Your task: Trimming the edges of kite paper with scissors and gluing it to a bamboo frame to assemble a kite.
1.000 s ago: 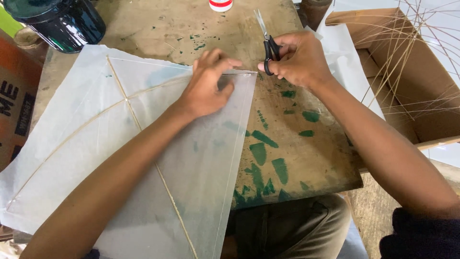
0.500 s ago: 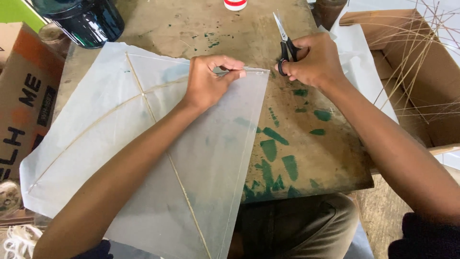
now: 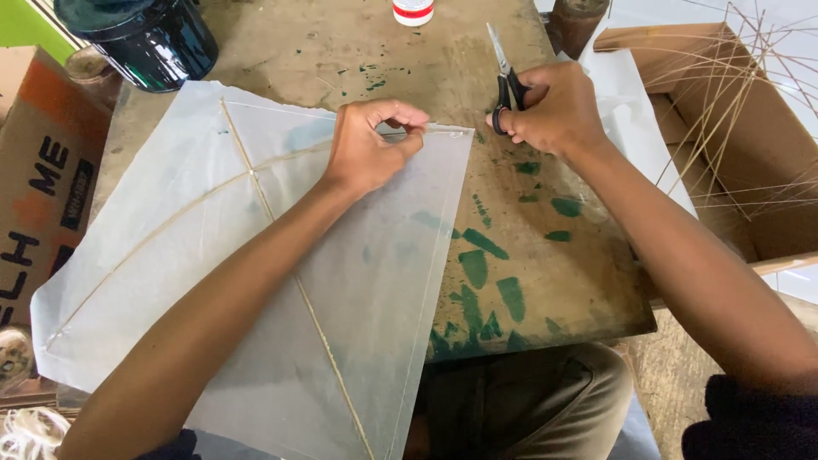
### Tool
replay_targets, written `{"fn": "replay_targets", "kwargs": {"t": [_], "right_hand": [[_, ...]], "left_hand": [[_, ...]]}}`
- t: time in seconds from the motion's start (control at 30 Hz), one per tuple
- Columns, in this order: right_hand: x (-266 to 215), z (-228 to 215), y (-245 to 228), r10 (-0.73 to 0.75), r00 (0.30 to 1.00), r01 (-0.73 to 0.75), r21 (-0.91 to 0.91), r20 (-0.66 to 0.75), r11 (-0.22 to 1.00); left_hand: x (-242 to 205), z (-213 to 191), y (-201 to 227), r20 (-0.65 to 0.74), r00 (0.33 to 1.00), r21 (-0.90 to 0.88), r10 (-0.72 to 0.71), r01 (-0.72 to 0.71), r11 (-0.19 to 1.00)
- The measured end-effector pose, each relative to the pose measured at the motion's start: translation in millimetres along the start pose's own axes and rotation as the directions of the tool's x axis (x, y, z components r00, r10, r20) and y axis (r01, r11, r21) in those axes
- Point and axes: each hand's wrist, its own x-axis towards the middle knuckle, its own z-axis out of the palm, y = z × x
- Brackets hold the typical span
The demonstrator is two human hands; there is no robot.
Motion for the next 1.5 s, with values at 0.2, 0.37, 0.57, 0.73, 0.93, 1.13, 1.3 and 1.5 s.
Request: {"fn": "replay_targets", "kwargs": {"t": [0.2, 0.37, 0.57, 0.73, 0.93, 1.13, 1.3, 1.5], "right_hand": [[3, -2, -3, 0.106, 0.994, -0.107, 0.05, 0.031, 0.993], [2, -3, -1, 0.098, 0.995, -0.098, 0.033, 0.015, 0.995], [3, -3, 1, 0.091, 0.996, -0.091, 0.001, 0.021, 0.996], [8, -4, 4, 0.092, 0.995, -0.091, -0.023, 0.025, 0.996], [14, -5, 14, 0.091, 0.995, -0.092, 0.02, 0.036, 0.996], [10, -7, 8, 0.106, 0.991, -0.106, -0.005, 0.079, 0.994], [20, 13, 35, -0.585, 0.788, 0.566, -0.149, -0.193, 0.811], [10, 38, 8, -0.884, 0.467, 0.876, -0.153, 0.037, 0.456]], "left_hand": [[0, 0, 4, -0.028, 0.998, 0.013, 0.051, -0.051, 0.999], [0, 0, 4, -0.02, 0.999, 0.007, 0.047, -0.047, 0.999], [0, 0, 1, -0.024, 0.999, 0.029, 0.026, -0.025, 0.999], [2, 1, -1, -0.002, 1.0, 0.016, 0.002, -0.002, 1.0], [3, -1, 2, 0.027, 0.998, -0.022, -0.061, 0.061, 0.998], [4, -1, 5, 0.029, 0.997, -0.027, -0.068, 0.069, 0.997], [8, -1, 3, 0.014, 0.991, -0.108, -0.133, 0.134, 0.985], [21, -1, -2, 0.017, 0.983, -0.224, -0.182, 0.181, 0.958]]}}
